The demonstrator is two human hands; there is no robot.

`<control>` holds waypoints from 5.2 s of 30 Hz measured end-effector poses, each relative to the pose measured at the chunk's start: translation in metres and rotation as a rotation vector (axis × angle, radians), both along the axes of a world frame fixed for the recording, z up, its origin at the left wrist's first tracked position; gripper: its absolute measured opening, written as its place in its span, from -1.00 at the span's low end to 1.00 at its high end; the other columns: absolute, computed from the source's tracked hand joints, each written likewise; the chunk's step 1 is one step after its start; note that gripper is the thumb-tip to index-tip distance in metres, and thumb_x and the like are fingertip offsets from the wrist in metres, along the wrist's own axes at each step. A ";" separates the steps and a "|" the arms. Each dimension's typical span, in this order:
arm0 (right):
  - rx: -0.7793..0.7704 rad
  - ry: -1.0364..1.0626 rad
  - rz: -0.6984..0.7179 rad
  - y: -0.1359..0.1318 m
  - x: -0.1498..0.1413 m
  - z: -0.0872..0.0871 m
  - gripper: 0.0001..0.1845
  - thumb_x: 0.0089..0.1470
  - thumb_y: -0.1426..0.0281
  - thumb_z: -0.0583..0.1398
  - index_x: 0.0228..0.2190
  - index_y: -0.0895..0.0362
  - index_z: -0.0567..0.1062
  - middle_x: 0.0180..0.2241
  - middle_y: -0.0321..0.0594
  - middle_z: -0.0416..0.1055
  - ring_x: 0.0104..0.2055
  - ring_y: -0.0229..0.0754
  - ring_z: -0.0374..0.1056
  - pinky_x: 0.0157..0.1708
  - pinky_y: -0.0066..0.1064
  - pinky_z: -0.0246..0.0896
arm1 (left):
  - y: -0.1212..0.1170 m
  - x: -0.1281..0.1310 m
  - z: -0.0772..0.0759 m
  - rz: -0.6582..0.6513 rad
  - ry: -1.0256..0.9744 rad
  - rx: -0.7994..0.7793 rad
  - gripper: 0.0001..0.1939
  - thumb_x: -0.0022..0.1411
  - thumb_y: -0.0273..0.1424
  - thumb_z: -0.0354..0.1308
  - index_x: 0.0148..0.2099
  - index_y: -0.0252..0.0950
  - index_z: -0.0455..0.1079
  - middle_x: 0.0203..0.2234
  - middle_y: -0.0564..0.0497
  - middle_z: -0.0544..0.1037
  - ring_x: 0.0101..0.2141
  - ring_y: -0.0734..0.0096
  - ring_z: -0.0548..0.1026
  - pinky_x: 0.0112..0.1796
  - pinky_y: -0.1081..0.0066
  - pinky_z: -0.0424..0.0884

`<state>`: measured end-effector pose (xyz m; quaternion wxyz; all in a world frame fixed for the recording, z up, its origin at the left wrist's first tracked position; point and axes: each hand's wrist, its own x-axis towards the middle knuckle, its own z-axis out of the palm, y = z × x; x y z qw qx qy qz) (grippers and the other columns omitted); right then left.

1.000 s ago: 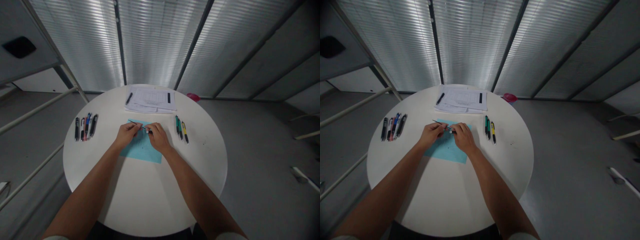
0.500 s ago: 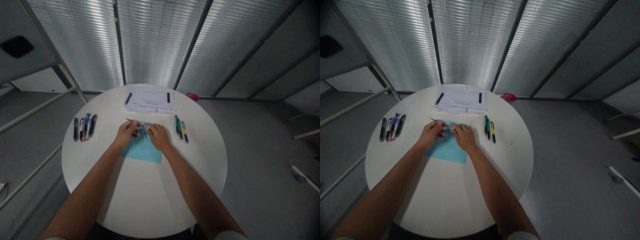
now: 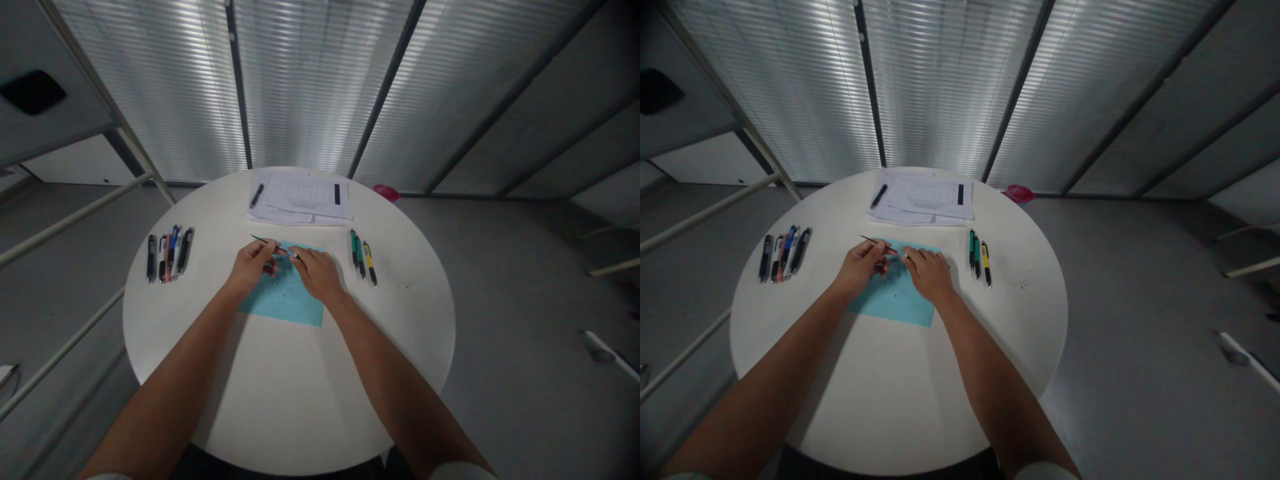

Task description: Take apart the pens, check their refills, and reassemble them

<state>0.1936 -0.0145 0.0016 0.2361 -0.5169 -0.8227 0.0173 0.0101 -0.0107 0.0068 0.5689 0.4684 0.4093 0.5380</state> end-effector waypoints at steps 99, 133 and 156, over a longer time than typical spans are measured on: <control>0.057 -0.018 -0.054 0.000 0.000 0.001 -0.49 0.34 0.08 -0.11 0.09 -0.04 0.45 -0.19 -0.16 0.52 -0.13 -0.08 0.28 -0.14 -0.25 -0.08 | -0.002 0.011 -0.003 -0.059 -0.048 -0.114 -0.74 0.05 -0.30 0.34 -0.23 -0.34 0.53 -0.45 -0.02 0.51 -0.49 0.47 0.42 -0.43 0.39 0.38; 0.069 -0.081 -0.042 -0.003 -0.001 0.000 -0.52 0.33 0.08 -0.07 -0.01 -0.01 0.51 -0.26 -0.12 0.54 -0.17 -0.04 0.26 -0.19 -0.18 -0.11 | -0.002 0.012 -0.007 -0.043 0.086 -0.088 -0.72 0.08 -0.25 0.32 -0.25 -0.35 0.47 -0.50 0.00 0.51 -0.55 0.47 0.44 -0.43 0.35 0.42; 0.012 0.064 0.026 -0.001 -0.003 -0.002 -0.72 0.32 0.22 0.01 -0.12 0.10 0.41 -0.14 -0.11 0.46 -0.08 -0.04 0.34 -0.07 -0.24 0.13 | -0.006 0.013 0.002 -0.013 0.249 -0.054 -0.69 0.09 -0.23 0.29 -0.21 -0.37 0.54 -0.57 0.03 0.48 -0.58 0.46 0.41 -0.46 0.38 0.37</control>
